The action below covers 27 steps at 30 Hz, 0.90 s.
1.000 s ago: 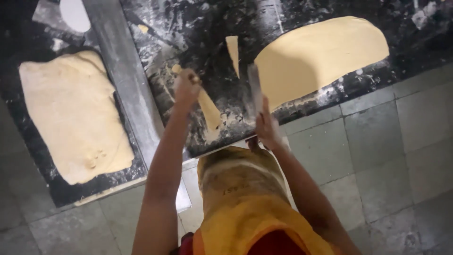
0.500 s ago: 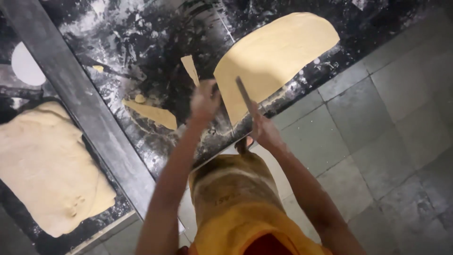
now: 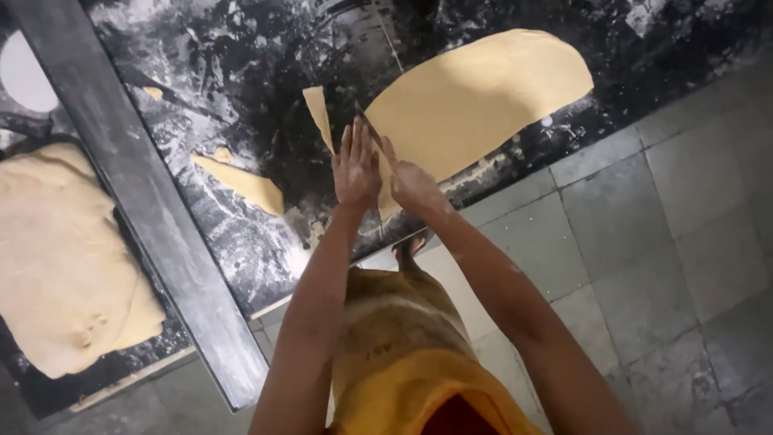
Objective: Rolling dough triangles into croissant shapes and placing them on a tray.
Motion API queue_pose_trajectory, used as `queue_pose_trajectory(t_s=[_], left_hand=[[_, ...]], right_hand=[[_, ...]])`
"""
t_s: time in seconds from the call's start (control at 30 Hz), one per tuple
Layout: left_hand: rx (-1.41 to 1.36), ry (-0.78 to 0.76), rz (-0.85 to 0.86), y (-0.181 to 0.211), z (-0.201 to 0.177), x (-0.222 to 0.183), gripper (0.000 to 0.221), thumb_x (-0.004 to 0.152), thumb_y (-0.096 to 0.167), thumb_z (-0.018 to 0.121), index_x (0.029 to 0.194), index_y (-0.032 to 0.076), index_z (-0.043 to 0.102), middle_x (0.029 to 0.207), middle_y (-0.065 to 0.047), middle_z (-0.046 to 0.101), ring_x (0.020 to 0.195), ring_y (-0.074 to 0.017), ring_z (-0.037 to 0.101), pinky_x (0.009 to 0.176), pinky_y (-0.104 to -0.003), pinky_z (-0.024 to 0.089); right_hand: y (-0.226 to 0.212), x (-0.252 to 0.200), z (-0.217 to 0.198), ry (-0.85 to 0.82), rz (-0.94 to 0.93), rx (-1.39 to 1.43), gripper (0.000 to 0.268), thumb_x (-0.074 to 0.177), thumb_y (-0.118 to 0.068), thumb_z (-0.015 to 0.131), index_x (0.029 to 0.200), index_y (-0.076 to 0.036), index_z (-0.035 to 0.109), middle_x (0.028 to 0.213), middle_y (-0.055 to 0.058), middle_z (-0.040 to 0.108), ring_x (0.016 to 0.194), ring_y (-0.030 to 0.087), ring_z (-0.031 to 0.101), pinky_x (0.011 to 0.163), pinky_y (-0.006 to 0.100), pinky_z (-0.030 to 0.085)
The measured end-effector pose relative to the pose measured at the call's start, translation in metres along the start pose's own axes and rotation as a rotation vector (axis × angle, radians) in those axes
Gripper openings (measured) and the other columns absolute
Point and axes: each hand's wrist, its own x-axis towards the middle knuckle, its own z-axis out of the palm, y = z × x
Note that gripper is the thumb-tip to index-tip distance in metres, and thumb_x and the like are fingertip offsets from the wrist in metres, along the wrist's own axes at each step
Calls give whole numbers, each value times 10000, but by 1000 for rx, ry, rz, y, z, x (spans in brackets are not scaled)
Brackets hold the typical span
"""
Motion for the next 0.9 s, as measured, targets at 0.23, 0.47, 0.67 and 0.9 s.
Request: queue_pose_trajectory(t_s=[0.23, 0.47, 0.67, 0.9], left_hand=[[191, -103, -7, -2, 10, -6, 537, 1066, 281, 484, 1574, 114, 437, 1681, -41, 335, 1551, -278, 320, 1099, -542, 411], [190, -74, -5, -7, 20, -9, 538, 1089, 244, 503, 1602, 107, 421, 1706, -39, 325, 1563, -269, 323, 1123, -513, 421], [-179, 125, -108, -8, 20, 10, 731, 960, 214, 686, 1593, 32, 368, 1475, -147, 523, 1339, -374, 517, 1081, -503, 476], [-103, -39, -267, -31, 57, 18, 349, 790, 211, 834, 1049, 148, 608, 976, -139, 678, 946, -400, 643, 777, -504, 531]], right_hand=[[-9, -13, 0, -113, 158, -85, 863, 939, -77, 511, 1677, -114, 65, 931, 282, 692, 831, 486, 673, 751, 587, 525], [10, -152, 22, 21, 66, 163, 1017, 851, -205, 634, 1668, -161, 28, 1207, 343, 630, 828, 511, 646, 655, 548, 533], [13, -250, 28, -219, 371, 40, 906, 883, -130, 569, 1635, -159, 65, 1091, 245, 683, 781, 476, 657, 648, 567, 508], [27, -249, 9, 37, 179, 132, 834, 963, -105, 555, 1641, -11, 78, 1115, 288, 689, 792, 474, 673, 620, 507, 532]])
